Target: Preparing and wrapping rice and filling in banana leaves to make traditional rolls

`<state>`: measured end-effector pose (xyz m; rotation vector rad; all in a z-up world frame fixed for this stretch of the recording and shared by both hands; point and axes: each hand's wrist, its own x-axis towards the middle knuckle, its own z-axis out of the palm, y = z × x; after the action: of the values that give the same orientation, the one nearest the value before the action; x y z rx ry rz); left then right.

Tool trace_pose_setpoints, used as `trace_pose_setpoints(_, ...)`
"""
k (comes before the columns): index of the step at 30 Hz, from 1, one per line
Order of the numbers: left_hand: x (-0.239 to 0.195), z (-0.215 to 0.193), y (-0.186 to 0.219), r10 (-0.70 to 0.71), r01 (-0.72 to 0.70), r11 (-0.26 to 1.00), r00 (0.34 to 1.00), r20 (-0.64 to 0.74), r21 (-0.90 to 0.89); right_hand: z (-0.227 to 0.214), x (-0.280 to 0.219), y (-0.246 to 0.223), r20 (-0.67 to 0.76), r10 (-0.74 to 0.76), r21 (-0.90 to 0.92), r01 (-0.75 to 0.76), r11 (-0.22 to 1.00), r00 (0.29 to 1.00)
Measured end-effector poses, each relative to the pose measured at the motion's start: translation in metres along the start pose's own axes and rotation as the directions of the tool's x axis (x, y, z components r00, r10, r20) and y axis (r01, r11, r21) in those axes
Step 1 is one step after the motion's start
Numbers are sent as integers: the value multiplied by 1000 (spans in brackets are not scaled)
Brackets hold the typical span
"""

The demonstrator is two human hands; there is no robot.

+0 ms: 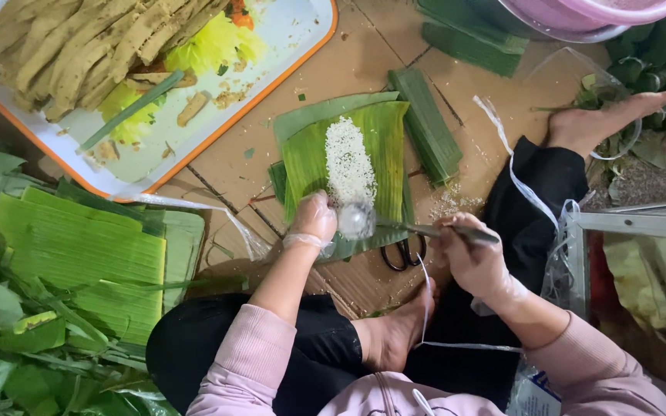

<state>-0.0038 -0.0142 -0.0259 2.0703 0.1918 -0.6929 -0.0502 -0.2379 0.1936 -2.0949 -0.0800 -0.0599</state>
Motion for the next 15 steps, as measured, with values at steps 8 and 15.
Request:
trace_pose_setpoints(8, -15, -13, 23, -54, 54, 999, 998, 19, 7, 4, 46, 31, -100, 109, 216, -85, 973, 989)
trace_pose_setpoints(15, -17, -16, 24, -22, 22, 1000, 995, 102, -4, 19, 86, 52, -209, 83, 313, -14, 950, 974)
